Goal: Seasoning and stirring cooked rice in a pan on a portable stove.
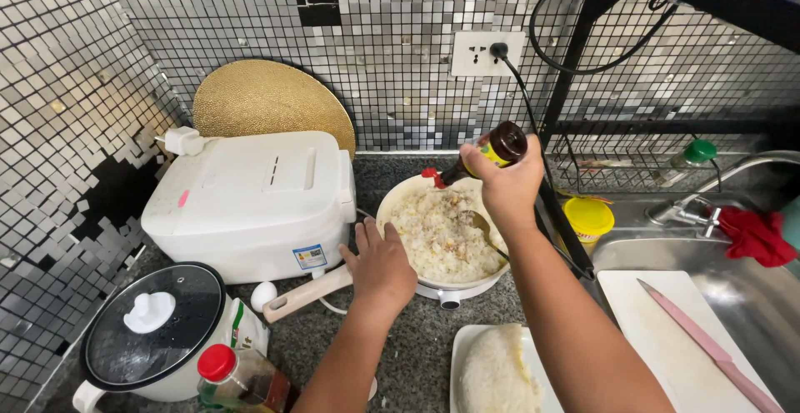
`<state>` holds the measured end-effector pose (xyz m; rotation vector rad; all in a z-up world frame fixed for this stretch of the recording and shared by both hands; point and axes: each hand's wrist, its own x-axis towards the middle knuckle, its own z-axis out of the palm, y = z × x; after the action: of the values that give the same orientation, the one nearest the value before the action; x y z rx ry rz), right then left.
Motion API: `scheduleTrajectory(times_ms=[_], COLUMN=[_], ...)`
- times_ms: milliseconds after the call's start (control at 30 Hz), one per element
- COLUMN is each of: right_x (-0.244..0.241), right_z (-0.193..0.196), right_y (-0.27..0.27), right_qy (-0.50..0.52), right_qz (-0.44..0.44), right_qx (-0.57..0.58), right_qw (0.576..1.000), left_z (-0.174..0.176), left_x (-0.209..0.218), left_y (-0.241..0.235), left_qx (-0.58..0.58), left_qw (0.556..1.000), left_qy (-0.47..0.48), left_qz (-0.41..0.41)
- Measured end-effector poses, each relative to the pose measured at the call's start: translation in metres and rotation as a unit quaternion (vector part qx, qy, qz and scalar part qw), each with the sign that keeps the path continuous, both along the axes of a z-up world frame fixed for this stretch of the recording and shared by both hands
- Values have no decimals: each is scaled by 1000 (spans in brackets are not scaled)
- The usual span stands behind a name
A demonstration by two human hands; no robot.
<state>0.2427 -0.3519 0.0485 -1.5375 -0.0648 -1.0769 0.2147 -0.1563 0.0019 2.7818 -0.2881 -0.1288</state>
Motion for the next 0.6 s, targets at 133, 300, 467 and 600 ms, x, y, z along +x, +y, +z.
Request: scheduleTrajectory(times_ms=[133, 300, 467, 600], right_x=[-29, -64, -89, -98], right_z=[1, -1, -1, -2], right_y=[-16, -44, -58, -58], right_qy=[22, 15, 3, 19], right_qz=[-11, -83, -115, -69], right_qx=[7, -30, -52, -19], right_qw=[1000, 996, 992, 997], left_z=[6, 0, -2, 4], left_x=[-5, -14, -26, -35], left_y=[-5, -16, -27, -28], left_qx=[10, 8, 11, 20], left_qw=[1000, 1000, 999, 999], left_qy=[4, -4, -7, 6], left_qz=[-6, -24, -31, -31])
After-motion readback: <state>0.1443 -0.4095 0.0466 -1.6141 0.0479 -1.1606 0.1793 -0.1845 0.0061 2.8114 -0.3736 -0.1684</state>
